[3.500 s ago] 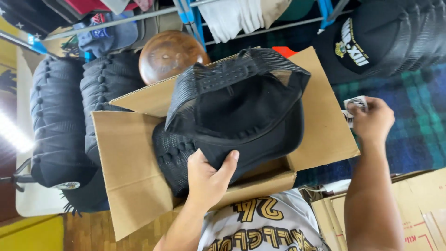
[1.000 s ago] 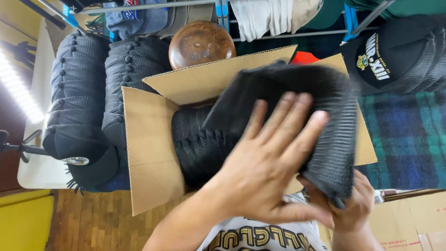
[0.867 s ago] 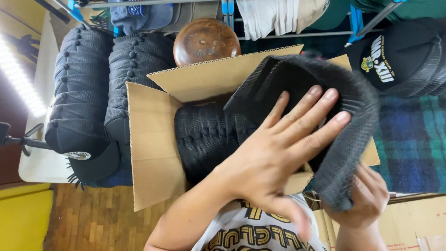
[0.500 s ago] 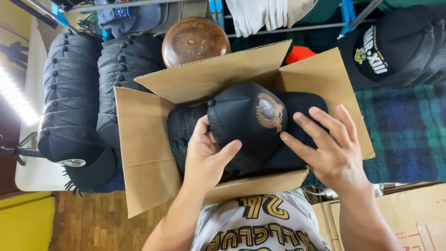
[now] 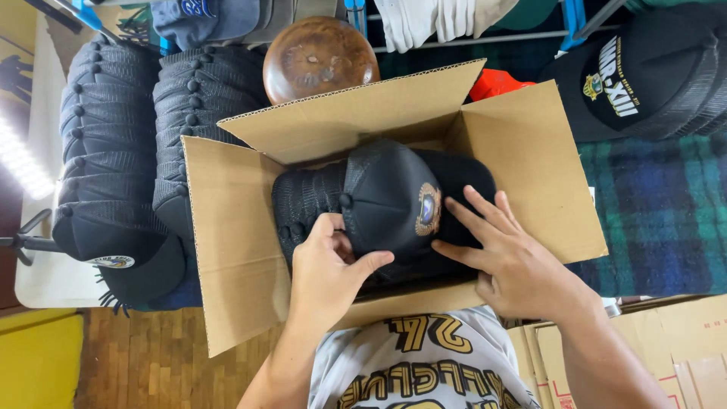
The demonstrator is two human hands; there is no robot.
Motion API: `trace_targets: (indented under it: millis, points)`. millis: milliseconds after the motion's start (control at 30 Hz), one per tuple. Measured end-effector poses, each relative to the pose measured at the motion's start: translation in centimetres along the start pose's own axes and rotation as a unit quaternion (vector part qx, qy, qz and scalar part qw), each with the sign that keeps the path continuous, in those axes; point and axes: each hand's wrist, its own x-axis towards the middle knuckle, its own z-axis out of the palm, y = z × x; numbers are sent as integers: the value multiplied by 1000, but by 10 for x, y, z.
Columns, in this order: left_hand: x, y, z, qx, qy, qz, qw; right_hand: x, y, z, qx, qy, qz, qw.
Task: The person places several black baseball caps into a cardboard box and seals it with packing tape.
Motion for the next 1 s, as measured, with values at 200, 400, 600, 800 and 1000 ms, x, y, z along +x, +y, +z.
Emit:
trace_targets:
  millis: [200,400,600,800,1000]
  points:
    - [-8,-12,2,43,23,11,999,32,-19,2,105,-1,123,987]
    - [-11,-9,5,150,254,425,856,59,-24,6,161,-124,328,923]
    - [7,-25,41,348,87,457,814,65,-18,10,397,61,248,882]
    - [-9,-21,24,300,49,451,839,80,-21,17,277,74,264,921]
    - [-17,-41,9,-163,179,185,952,81,-22,15,258,11,319,912]
